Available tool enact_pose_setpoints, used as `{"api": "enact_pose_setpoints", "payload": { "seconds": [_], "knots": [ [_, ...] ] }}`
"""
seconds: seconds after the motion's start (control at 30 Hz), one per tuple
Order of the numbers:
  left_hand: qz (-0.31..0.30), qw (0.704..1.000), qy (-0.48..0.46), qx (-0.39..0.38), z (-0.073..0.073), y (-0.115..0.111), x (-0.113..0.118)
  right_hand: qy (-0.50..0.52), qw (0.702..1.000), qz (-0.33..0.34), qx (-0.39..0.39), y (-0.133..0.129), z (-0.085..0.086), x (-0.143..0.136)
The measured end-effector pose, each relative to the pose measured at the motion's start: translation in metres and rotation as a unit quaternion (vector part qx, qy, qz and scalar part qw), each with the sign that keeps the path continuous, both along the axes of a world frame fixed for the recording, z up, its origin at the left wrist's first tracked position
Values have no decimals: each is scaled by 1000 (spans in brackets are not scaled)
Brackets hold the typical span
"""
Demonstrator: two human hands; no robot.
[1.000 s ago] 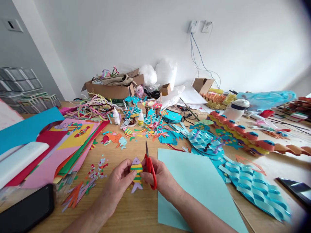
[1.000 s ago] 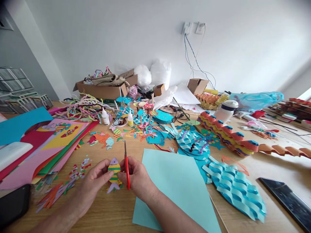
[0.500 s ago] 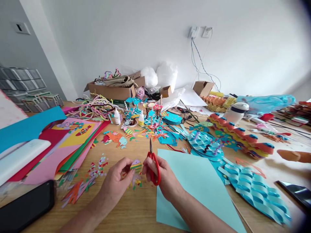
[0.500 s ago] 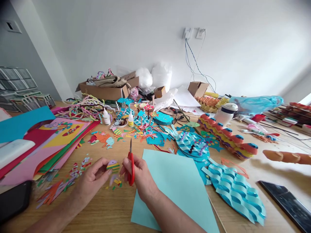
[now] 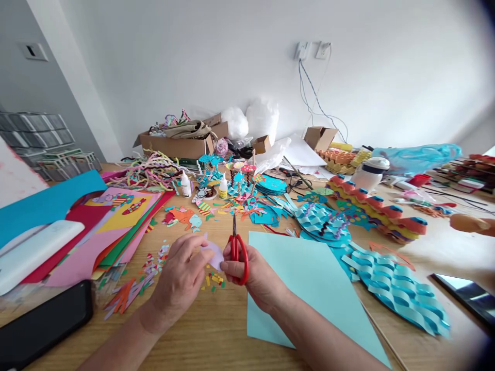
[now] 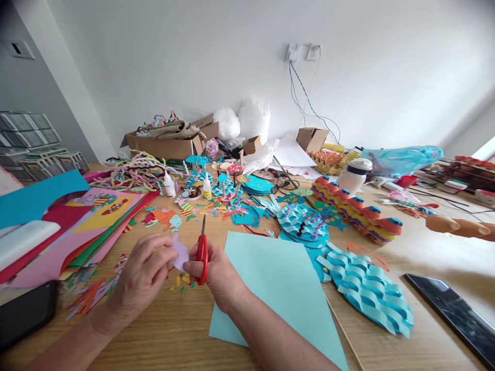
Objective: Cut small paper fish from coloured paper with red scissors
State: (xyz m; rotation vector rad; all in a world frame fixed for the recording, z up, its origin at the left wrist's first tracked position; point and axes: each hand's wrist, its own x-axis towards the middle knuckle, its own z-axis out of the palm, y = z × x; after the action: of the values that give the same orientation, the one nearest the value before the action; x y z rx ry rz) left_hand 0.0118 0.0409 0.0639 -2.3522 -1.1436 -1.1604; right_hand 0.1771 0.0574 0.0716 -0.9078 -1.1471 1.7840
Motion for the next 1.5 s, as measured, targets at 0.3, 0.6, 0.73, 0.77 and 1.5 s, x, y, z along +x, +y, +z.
{"api": "enact_pose_setpoints", "payload": {
  "seconds": [0.3,0.6,0.73,0.77,1.5],
  "knots": [
    [-72,972,-53,-219,35,2,-6,-287,915,93,268,9,24,21],
    [-112,783,-237,-565,42,9,4,-325,887,84,317,12,47,21],
    [-148,728,-311,-592,33,12,6,-228,937,14,262,15,50,15],
    [-150,725,-341,-580,32,12,6,-198,949,-6,244,14,49,13],
    [-108,663,-553,-493,25,0,22,-96,987,-12,125,0,16,4]
  ]
}}
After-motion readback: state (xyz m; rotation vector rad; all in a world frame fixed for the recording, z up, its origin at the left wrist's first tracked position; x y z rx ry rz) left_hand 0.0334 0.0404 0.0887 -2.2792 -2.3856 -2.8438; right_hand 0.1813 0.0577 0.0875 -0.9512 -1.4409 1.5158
